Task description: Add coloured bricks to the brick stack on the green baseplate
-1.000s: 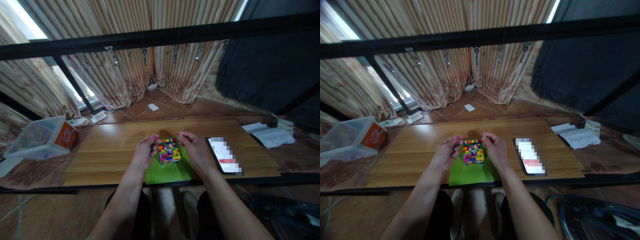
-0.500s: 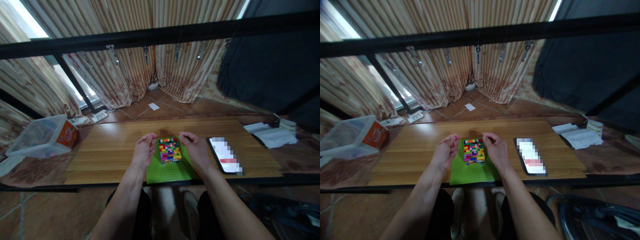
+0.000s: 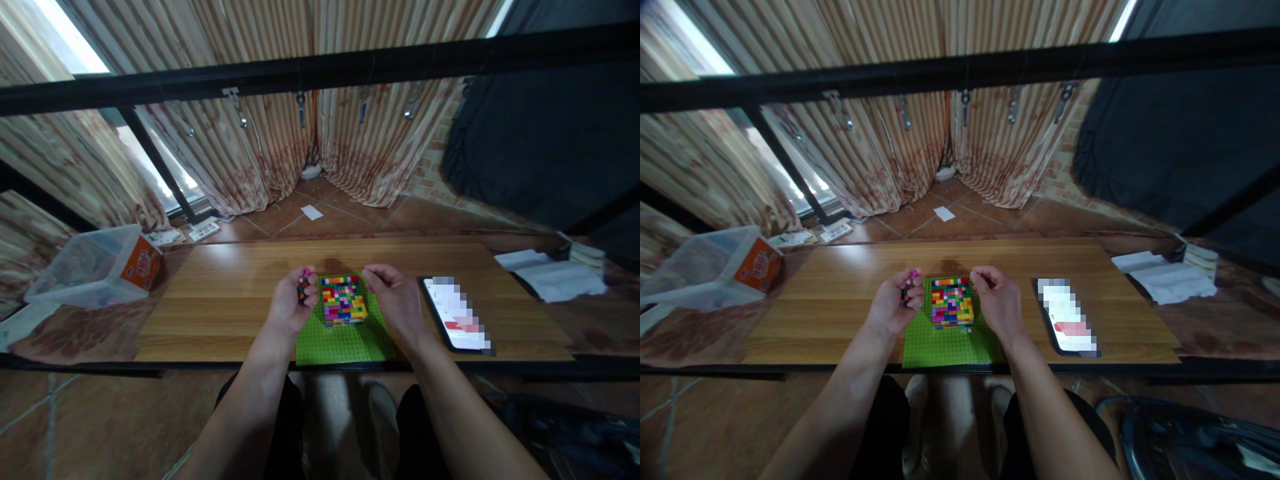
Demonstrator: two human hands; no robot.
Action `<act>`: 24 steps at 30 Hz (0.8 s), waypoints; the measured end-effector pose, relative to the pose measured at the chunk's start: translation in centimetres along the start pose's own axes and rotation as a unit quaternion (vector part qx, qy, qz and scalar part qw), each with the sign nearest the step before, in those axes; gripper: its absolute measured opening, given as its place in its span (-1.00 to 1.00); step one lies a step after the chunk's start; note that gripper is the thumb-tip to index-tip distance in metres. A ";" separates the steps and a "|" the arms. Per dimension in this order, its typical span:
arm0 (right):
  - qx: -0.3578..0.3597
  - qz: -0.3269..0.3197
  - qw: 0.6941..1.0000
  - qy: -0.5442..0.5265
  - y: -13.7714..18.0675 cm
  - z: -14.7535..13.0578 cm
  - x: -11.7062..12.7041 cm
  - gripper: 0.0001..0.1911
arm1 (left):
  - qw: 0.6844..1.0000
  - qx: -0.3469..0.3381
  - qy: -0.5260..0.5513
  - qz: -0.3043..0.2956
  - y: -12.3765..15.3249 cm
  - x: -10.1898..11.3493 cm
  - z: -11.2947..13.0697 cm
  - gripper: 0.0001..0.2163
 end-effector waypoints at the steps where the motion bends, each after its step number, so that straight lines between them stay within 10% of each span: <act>1: 0.001 -0.001 1.000 0.004 0.0 -0.1 0.0 -0.75 | 1.000 0.013 0.021 0.001 0.0 0.0 0.0 -0.83; 24: -0.015 -0.060 0.997 0.034 0.0 0.6 -0.4 -0.74 | 0.997 -0.023 0.063 0.027 -0.2 0.3 0.1 -0.90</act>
Point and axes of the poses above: each hand's wrist, its own y-axis away from the middle knuckle, its own x-axis out of the back of the hand, z = x × y, the point moved 6 cm from there along -y, towards the middle knuckle, and after that the axes turned 14 degrees about -x, right-handed, at the moved point
